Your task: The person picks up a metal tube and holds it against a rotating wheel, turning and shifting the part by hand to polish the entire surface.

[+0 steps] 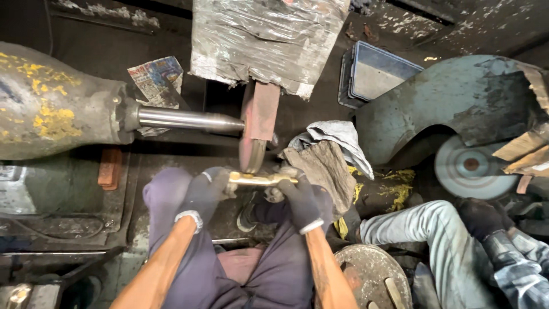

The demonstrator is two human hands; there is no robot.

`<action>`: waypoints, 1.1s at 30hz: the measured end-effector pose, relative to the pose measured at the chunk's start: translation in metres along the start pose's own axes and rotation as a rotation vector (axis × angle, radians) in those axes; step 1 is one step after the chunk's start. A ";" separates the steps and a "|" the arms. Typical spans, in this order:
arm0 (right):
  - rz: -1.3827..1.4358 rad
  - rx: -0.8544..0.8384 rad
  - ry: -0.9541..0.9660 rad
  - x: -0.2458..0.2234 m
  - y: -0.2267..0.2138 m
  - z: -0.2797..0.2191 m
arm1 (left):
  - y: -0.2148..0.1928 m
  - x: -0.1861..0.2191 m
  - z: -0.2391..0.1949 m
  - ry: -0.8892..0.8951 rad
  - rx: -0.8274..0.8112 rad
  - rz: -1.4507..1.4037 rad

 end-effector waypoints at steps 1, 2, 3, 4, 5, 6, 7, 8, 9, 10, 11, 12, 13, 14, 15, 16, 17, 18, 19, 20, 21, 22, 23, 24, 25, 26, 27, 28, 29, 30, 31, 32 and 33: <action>-0.301 -0.009 -0.109 -0.012 0.005 0.001 | -0.008 0.004 -0.004 -0.009 0.032 -0.003; -0.601 -0.017 -0.219 -0.023 0.013 0.001 | -0.017 0.008 -0.008 -0.018 0.065 -0.005; -0.643 -0.027 -0.188 -0.025 0.018 0.003 | -0.024 0.011 -0.012 -0.026 0.100 -0.010; -0.685 -0.036 -0.158 -0.025 0.021 0.003 | -0.028 0.013 -0.016 -0.022 0.124 0.036; -0.727 -0.043 -0.129 -0.024 0.024 0.004 | -0.031 0.016 -0.018 -0.017 0.149 0.082; -0.708 0.002 -0.186 -0.028 0.024 0.004 | -0.032 0.017 -0.019 -0.012 0.173 0.129; -0.692 0.048 -0.242 -0.030 0.022 0.003 | -0.027 0.016 -0.016 -0.019 0.151 0.107; -0.676 0.093 -0.299 -0.030 0.019 0.002 | -0.018 0.014 -0.011 -0.027 0.130 0.084; -0.126 0.104 0.012 -0.003 0.010 0.006 | -0.010 0.010 -0.006 -0.038 0.103 0.063; 0.426 0.110 0.318 0.025 0.015 0.005 | -0.002 0.011 -0.002 0.008 0.072 0.073; 0.978 0.113 0.621 0.047 0.029 -0.003 | 0.006 0.011 0.001 0.053 0.037 0.083; 0.967 0.120 0.635 0.054 0.028 -0.004 | 0.013 0.011 0.003 0.098 0.002 0.091; 0.957 0.128 0.650 0.060 0.026 -0.005 | 0.014 0.010 0.005 0.090 0.012 0.127; 0.946 0.136 0.665 0.064 0.026 -0.006 | 0.014 0.009 0.005 0.081 0.022 0.164; 0.959 0.134 0.664 0.066 0.029 -0.005 | 0.011 0.009 0.005 0.075 0.039 0.200; 0.973 0.132 0.664 0.067 0.034 -0.003 | 0.007 0.009 0.003 0.054 0.055 0.162; 0.987 0.122 0.664 0.065 0.040 -0.001 | 0.000 0.010 0.000 0.033 0.079 0.123; 0.926 0.115 0.672 0.064 0.045 0.000 | -0.006 0.011 -0.004 0.012 0.103 0.083; 0.867 0.108 0.681 0.063 0.052 0.002 | -0.014 0.013 -0.007 0.004 0.130 0.068; 0.808 0.100 0.689 0.061 0.057 0.002 | -0.021 0.014 -0.011 -0.004 0.157 0.052; 0.804 0.099 0.682 0.060 0.061 0.007 | -0.027 0.016 -0.012 -0.007 0.188 0.034; 0.799 0.099 0.675 0.059 0.065 0.010 | -0.030 0.018 -0.012 -0.004 0.194 0.047; 0.791 0.104 0.674 0.060 0.066 0.009 | -0.029 0.017 -0.011 -0.007 0.194 0.059; 0.833 0.115 0.708 0.063 0.066 0.006 | -0.027 0.015 -0.011 -0.011 0.194 0.071; 0.874 0.132 0.737 0.069 0.064 0.006 | -0.022 0.015 -0.007 -0.005 0.178 0.081; 0.915 0.148 0.766 0.074 0.061 0.005 | -0.015 0.014 -0.002 0.001 0.163 0.092; 0.904 0.158 0.755 0.079 0.055 0.004 | -0.008 0.011 0.000 0.002 0.143 0.105; 0.893 0.168 0.744 0.084 0.048 0.003 | -0.003 0.010 0.004 -0.002 0.137 0.153; 0.881 0.179 0.734 0.089 0.042 0.001 | 0.003 0.008 0.007 -0.007 0.130 0.201; 0.899 0.187 0.752 0.094 0.037 -0.002 | 0.008 0.006 0.009 -0.011 0.122 0.248; 0.918 0.193 0.768 0.098 0.033 -0.004 | 0.012 0.008 0.011 0.023 0.126 0.301; 0.936 0.198 0.785 0.101 0.030 -0.006 | 0.015 0.010 0.013 0.058 0.130 0.354; 0.901 0.206 0.799 0.102 0.029 -0.007 | 0.016 0.012 0.013 0.093 0.137 0.408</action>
Point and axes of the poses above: each hand's wrist, its own z-axis towards the middle knuckle, its own y-axis out of the palm, x = y × z, the point moved 7 cm from there along z, towards the middle knuckle, and after that the axes turned 1 degree about x, right-handed, at the moved point
